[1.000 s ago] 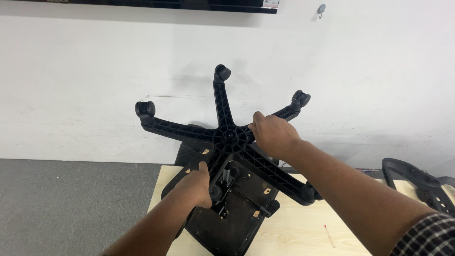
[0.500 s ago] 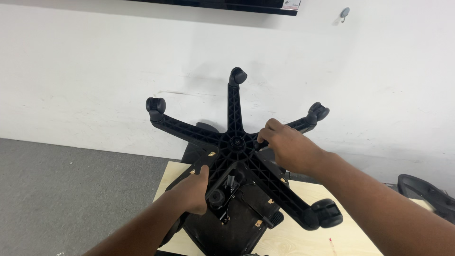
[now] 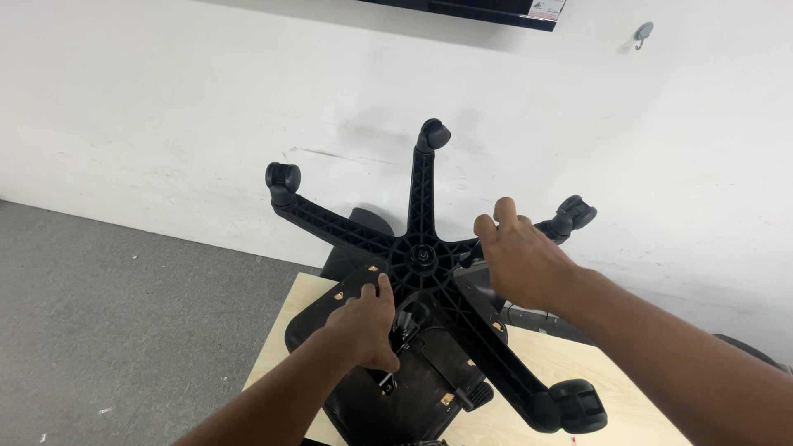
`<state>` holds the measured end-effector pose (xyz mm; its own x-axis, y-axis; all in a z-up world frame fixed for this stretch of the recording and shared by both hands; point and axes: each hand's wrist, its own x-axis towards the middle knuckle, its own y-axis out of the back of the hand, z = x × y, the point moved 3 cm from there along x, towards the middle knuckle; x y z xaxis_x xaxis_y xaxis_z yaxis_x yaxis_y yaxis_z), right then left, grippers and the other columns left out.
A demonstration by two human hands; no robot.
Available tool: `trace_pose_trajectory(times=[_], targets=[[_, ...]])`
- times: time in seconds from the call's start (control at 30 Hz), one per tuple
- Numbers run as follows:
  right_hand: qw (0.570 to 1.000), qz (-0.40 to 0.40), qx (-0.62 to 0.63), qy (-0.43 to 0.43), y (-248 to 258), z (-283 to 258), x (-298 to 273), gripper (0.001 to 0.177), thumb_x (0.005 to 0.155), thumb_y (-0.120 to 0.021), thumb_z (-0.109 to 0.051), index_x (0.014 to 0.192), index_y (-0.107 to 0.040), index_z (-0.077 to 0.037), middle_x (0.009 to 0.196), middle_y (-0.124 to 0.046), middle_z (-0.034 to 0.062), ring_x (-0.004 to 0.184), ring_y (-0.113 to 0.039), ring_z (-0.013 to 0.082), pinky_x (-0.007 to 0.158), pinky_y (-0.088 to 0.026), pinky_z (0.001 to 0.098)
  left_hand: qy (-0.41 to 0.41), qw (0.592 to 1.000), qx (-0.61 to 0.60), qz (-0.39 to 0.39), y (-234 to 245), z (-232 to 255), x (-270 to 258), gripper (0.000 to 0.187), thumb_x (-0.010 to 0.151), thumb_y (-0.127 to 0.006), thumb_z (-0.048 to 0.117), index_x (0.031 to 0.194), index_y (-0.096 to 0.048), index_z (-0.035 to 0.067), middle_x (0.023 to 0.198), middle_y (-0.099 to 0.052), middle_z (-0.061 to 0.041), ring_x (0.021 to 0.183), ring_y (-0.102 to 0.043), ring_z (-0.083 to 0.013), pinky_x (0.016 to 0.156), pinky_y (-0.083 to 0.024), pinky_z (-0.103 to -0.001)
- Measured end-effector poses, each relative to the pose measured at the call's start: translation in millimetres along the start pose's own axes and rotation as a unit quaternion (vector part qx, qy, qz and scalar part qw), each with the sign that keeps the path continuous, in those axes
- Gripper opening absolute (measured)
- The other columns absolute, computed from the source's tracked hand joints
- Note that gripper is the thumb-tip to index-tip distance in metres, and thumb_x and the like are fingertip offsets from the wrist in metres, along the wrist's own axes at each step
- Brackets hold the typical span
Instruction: The person uses a screwdriver to tighten screws on the underside of an office chair seat, then attaches the five-star base with casters to the chair's gas lift. The person secures the base by tightening a central bolt.
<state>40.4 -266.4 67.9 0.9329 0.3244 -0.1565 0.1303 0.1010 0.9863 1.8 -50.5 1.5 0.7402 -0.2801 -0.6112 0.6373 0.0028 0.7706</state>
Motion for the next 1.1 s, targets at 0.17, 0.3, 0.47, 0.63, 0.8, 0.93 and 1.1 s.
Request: trace_pose_trajectory(times=[0.17,0.3,0.47,0.63,0.8,0.93,1.1], targets=[[0.996,0.062,0.067,-0.02,-8,4,-4,0.027,0.096,-0.047,-0.011,0.119,-0.052,0.002,0.111,-0.05,0.019,0.078,-0.066,0.0264,0.072,-0.061,0.0385,-0.028,0.999,0.022,-0.023,-9,-8,9,0.155,0.068,-0.092,0.051,0.159,0.024,0.002,0.16,-0.023,-0.022,0.138,-0.045,-0.0406,0.111,-0.049,-0.047],[0.989,-0.05,0.056,-0.126,0,10,5,0.036,0.115,-0.042,-0.033,0.119,-0.059,-0.001,0.098,-0.065,0.0146,0.081,-0.068,0.0245,0.078,-0.059,0.0397,-0.057,0.995,0.085,-0.02,-15,-17,19,0.161,0.066,-0.095,0.051,0.158,0.027,0.0,0.158,-0.024,-0.027,0.136,-0.046,-0.0416,0.111,-0.048,-0.046],[0.997,-0.008,0.075,-0.017,2,5,5,0.038,0.091,-0.044,-0.005,0.127,-0.053,0.002,0.115,-0.052,0.0184,0.085,-0.066,0.0271,0.077,-0.062,0.0396,-0.068,0.993,0.093,0.002,-11,-24,22,0.158,0.066,-0.094,0.049,0.16,0.025,0.004,0.154,-0.031,-0.02,0.137,-0.046,-0.0386,0.111,-0.047,-0.047],[0.991,-0.062,0.08,-0.089,11,-3,-10,0.037,0.096,-0.047,-0.017,0.129,-0.053,-0.001,0.115,-0.058,0.0194,0.087,-0.072,0.0287,0.079,-0.063,0.0406,-0.045,0.993,0.113,-0.01,-4,-21,12,0.155,0.066,-0.092,0.051,0.161,0.022,0.007,0.154,-0.031,-0.017,0.135,-0.047,-0.0347,0.11,-0.049,-0.043],[0.967,-0.109,0.12,-0.196,31,-19,-13,0.044,0.115,-0.035,-0.038,0.122,-0.057,0.0,0.102,-0.072,0.0213,0.091,-0.074,0.0307,0.081,-0.06,0.0446,-0.061,0.99,0.128,0.003,0,-23,12,0.148,0.071,-0.086,0.053,0.162,0.02,0.005,0.153,-0.033,-0.019,0.13,-0.051,-0.034,0.106,-0.053,-0.041],[0.987,-0.059,0.106,-0.103,28,-28,-16,0.032,0.103,-0.049,-0.021,0.122,-0.053,0.005,0.116,-0.051,0.0209,0.089,-0.072,0.033,0.076,-0.065,0.0392,-0.061,0.99,0.127,0.032,-4,-25,19,0.142,0.076,-0.084,0.054,0.161,0.017,0.005,0.155,-0.029,-0.021,0.135,-0.046,-0.0354,0.107,-0.051,-0.043],[0.992,0.015,0.125,0.011,17,-43,-29,0.021,0.09,-0.06,-0.01,0.11,-0.067,-0.008,0.107,-0.056,0.0161,0.082,-0.072,0.0299,0.073,-0.063,0.0374,-0.086,0.991,0.075,0.068,-7,-36,20,0.125,0.083,-0.077,0.05,0.163,0.01,0.008,0.155,-0.033,-0.02,0.134,-0.05,-0.0334,0.109,-0.049,-0.045]])
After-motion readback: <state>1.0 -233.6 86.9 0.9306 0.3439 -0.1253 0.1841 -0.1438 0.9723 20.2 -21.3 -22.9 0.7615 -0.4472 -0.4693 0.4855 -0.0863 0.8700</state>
